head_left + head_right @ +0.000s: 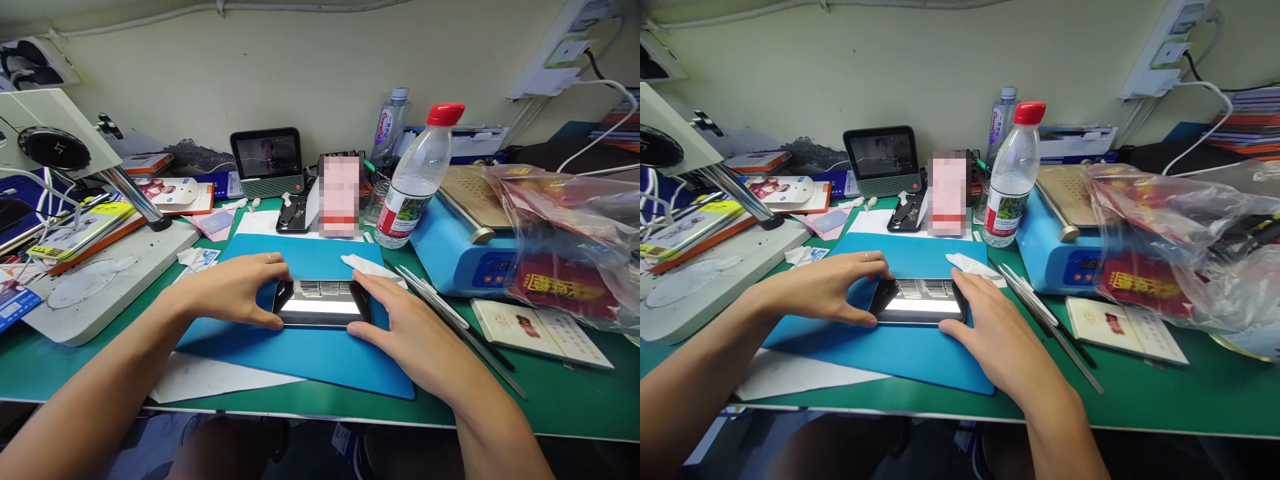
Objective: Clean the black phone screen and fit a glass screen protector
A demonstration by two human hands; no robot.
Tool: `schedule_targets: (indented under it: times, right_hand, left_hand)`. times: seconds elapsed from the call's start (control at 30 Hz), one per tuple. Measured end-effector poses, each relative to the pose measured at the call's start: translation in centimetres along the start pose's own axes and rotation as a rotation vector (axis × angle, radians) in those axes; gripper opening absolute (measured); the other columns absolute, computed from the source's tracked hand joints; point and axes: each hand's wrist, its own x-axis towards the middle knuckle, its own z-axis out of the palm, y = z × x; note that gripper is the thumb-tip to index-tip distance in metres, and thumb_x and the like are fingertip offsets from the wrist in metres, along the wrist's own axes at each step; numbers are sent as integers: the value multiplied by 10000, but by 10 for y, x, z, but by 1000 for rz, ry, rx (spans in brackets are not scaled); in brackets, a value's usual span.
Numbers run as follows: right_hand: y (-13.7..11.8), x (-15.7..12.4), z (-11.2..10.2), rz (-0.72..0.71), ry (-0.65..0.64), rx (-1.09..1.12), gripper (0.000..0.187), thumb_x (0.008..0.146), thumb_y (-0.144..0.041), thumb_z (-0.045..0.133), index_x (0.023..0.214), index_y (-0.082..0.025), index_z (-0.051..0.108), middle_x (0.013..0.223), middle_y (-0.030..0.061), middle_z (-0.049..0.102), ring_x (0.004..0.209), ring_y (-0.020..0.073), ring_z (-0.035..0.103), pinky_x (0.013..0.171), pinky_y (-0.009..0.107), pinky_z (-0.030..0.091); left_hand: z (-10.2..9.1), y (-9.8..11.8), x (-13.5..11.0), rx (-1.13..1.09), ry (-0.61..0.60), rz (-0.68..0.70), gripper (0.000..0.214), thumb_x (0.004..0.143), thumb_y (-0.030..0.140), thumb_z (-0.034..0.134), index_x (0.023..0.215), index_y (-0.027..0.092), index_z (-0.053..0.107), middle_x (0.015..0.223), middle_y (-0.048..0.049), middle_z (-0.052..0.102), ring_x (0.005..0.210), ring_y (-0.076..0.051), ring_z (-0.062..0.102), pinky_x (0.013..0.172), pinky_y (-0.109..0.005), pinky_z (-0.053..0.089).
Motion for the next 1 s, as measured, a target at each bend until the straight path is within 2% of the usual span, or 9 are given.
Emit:
schedule_targets:
  times: [0.17, 0.27, 0.37, 0.43, 0.5, 0.57, 0.73, 0.87, 1.0]
  right_hand:
    - [-5, -3, 1, 2, 3, -39, 756, 911, -500, 636, 1589, -274, 389, 1638, 44, 424, 1486, 316, 423, 1207, 517, 391]
    - [-16, -6, 1, -32, 40, -67, 742, 924, -509, 622, 1578, -229, 411, 1617, 69, 457, 1459, 328, 455, 1197, 524, 405]
    - [-33, -5, 3, -122, 108, -60, 569, 965, -452, 586, 1468, -188, 557, 1488, 104, 593, 1371, 320, 540, 1141, 495, 470]
    - [-45, -2, 7, -201, 127, -38, 389, 1004, -363, 535, 1331, -199, 665, 1333, 98, 682, 1264, 282, 609, 1067, 447, 526]
    - [-56, 2, 14, -269, 122, -30, 302, 1022, -278, 489, 1212, -225, 717, 1239, 79, 699, 1204, 247, 629, 1020, 414, 545]
    - [-66, 6, 23, -321, 110, -63, 285, 1012, -230, 484, 1168, -229, 723, 1259, 87, 676, 1264, 262, 590, 1050, 439, 525]
    - [-85, 12, 42, -338, 72, -183, 298, 981, -235, 510, 1213, -209, 694, 1449, 157, 557, 1505, 389, 338, 1166, 618, 393]
    - [-97, 17, 48, -280, 32, -190, 320, 995, -248, 471, 1228, -201, 685, 1552, 163, 467, 1550, 411, 237, 1201, 689, 290]
    - [-103, 20, 50, -243, -8, -192, 346, 1013, -257, 425, 1221, -179, 690, 1597, 174, 415, 1570, 420, 155, 1205, 715, 240]
  left_hand:
    - [2, -3, 0, -47, 0, 5, 518, 808, 526, 747, 1216, 238, 609, 1237, -56, 617, 1090, -265, 629, 904, -335, 504]
    - [3, -6, 0, -81, -2, 16, 547, 794, 530, 761, 1224, 236, 595, 1246, -62, 607, 1115, -266, 610, 932, -341, 499]
    - [3, -11, 2, -116, -20, 32, 620, 764, 537, 793, 1257, 230, 578, 1257, -69, 588, 1146, -272, 581, 967, -357, 487]
    - [4, -16, 3, -141, -37, 52, 648, 749, 529, 811, 1270, 228, 571, 1258, -73, 577, 1163, -274, 562, 987, -366, 478]
    - [4, -20, 4, -168, -41, 67, 658, 740, 527, 819, 1272, 228, 571, 1247, -73, 572, 1163, -274, 552, 990, -373, 475]
    - [4, -22, 5, -186, -36, 72, 664, 731, 531, 824, 1266, 226, 574, 1231, -72, 573, 1147, -271, 552, 981, -378, 475]
    - [6, -23, 6, -189, -3, 116, 606, 753, 546, 805, 1207, 206, 591, 1187, -70, 585, 1095, -261, 556, 942, -376, 473]
    - [6, -23, 6, -188, 19, 150, 508, 785, 510, 782, 1136, 193, 597, 1134, -70, 588, 1064, -257, 553, 912, -361, 469]
    - [5, -23, 5, -182, 22, 164, 440, 815, 507, 753, 1078, 194, 589, 1094, -63, 580, 1026, -250, 554, 882, -350, 461]
